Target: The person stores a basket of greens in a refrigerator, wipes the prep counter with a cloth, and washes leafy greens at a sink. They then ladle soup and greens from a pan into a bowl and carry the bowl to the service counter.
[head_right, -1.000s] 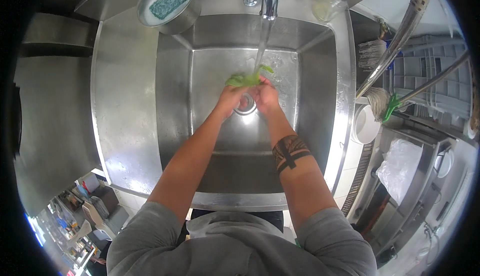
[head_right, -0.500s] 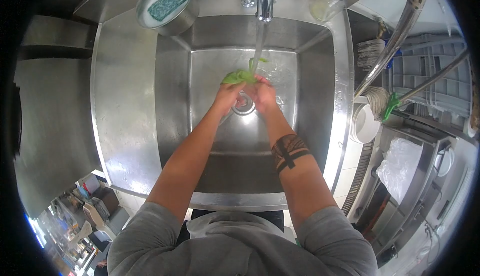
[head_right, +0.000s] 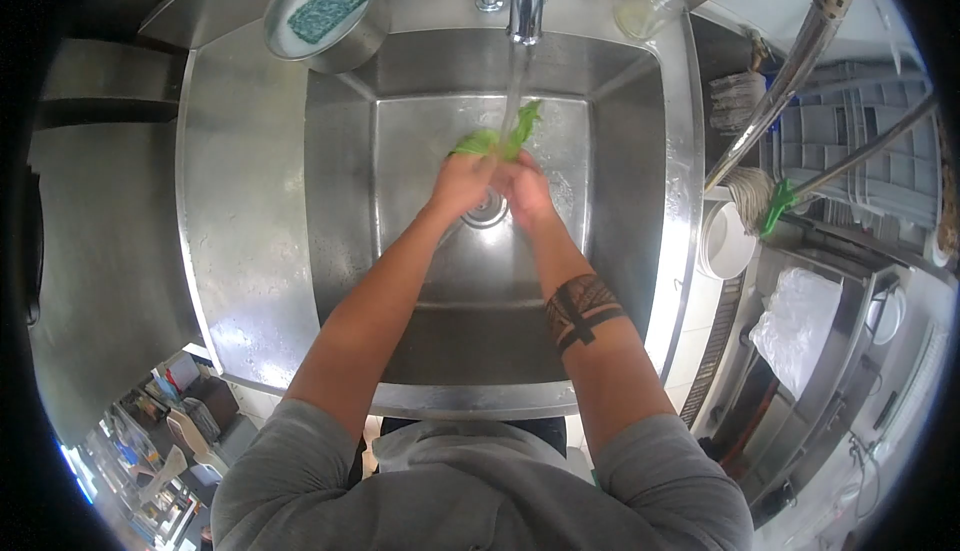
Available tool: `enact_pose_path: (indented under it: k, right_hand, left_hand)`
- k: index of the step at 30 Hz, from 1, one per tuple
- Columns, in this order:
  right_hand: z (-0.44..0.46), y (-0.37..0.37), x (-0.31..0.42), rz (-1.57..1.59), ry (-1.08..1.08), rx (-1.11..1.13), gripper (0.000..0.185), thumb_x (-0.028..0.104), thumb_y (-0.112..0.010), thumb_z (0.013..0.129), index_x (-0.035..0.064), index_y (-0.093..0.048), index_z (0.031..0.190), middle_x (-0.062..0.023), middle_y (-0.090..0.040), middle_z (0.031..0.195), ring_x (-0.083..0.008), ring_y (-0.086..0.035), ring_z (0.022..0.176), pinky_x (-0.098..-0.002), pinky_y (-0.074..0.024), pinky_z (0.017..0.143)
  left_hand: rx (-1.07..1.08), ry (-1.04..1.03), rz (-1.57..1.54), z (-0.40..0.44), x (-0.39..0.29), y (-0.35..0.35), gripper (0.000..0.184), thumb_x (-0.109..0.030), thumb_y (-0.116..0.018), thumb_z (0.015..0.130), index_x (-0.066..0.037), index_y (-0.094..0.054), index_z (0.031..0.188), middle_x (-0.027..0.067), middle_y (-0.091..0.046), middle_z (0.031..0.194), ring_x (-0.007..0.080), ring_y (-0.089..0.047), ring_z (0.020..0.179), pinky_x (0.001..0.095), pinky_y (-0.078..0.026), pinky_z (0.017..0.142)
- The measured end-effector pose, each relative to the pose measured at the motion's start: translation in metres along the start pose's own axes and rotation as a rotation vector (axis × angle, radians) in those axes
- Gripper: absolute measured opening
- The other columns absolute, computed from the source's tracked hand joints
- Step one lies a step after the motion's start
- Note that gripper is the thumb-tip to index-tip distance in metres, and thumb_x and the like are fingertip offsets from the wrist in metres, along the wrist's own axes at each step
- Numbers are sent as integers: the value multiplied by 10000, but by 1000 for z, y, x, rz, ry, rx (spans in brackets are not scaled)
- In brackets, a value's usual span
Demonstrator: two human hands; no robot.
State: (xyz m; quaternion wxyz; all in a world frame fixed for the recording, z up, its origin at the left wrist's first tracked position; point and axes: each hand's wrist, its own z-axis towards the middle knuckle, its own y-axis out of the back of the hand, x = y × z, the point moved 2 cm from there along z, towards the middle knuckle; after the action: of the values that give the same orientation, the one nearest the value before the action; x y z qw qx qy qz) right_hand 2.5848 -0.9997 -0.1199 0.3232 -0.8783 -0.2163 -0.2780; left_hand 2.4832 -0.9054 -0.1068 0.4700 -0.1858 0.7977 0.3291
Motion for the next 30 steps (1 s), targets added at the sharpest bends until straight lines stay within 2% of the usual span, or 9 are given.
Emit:
enact_pose_path:
  k: [1, 4, 7, 11, 13, 16, 18, 21, 30]
  right_hand:
    - [0, -2, 2, 3, 0, -3, 283, 114, -548, 1028, 40, -552, 1301, -113, -660, 1216, -212, -667, 1070, -341, -550, 919]
    - [0, -6, 7, 39, -24, -27, 280, 183, -538, 1055, 41, -555, 1296, -116, -656, 1222, -218, -660, 1085, -353, -545, 950]
    - [-2, -6, 11, 81, 11, -43, 301, 231, -512, 1076, 24, -553, 1290, -128, -648, 1242, -230, -655, 1105, -373, -546, 960]
    - [-4, -3, 14, 86, 30, -25, 321, 223, -475, 1085, -11, -524, 1300, -160, -637, 1254, -263, -650, 1136, -403, -545, 1001]
    - [-4, -4, 16, 89, 37, -34, 329, 219, -462, 1088, -23, -512, 1305, -171, -635, 1253, -276, -652, 1136, -410, -545, 1013]
    - [-2, -1, 16, 132, 22, -8, 333, 211, -456, 1087, -29, -500, 1313, -181, -633, 1258, -291, -660, 1122, -417, -542, 1033]
    - [-1, 1, 16, 139, -3, -27, 358, 165, -481, 1070, -58, -471, 1350, -227, -575, 1369, -388, -611, 1246, -461, -491, 1101]
    - [3, 1, 14, 111, -6, -6, 374, 179, -506, 1063, -53, -469, 1353, -224, -560, 1377, -396, -609, 1239, -466, -487, 1106]
    - [3, -8, 14, -28, -34, -28, 356, 214, -625, 1012, -17, -570, 1278, -172, -658, 1232, -294, -674, 1128, -418, -534, 1025]
  left_hand:
    - [-160, -244, 108, 2, 2, -2, 414, -374, -540, 1024, -5, -698, 1124, 191, -736, 929, 327, -723, 759, 414, -557, 690]
    - [53, -68, 167, -2, -22, 10, 445, -415, -516, 1026, -23, -702, 1127, 204, -734, 929, 393, -708, 812, 442, -550, 764]
    - [32, -98, 163, 1, -20, 7, 396, -355, -556, 1016, -12, -689, 1162, 200, -739, 897, 346, -725, 752, 419, -561, 697]
    - [-6, -43, 0, 1, -19, 6, 317, -285, -556, 1005, -26, -695, 1123, 231, -724, 979, 386, -711, 831, 459, -549, 734]
    - [78, 124, -167, 3, -18, 9, 294, -227, -626, 994, -8, -695, 1177, 133, -722, 850, 171, -688, 605, 317, -533, 521]
    - [54, 136, -271, 3, -10, 8, 308, -253, -622, 1006, -24, -691, 1201, 95, -706, 857, 140, -658, 583, 280, -519, 498]
    - [50, 148, -318, 3, -7, 8, 310, -256, -622, 1008, -27, -689, 1206, 87, -702, 857, 135, -652, 580, 270, -515, 492]
    - [57, 189, -359, 1, -6, 12, 314, -260, -633, 1004, -26, -688, 1207, 81, -701, 865, 127, -645, 586, 263, -514, 491]
    - [62, 136, -258, -3, 8, 12, 348, -192, -719, 916, -31, -692, 1223, 62, -733, 954, 122, -648, 644, 278, -525, 544]
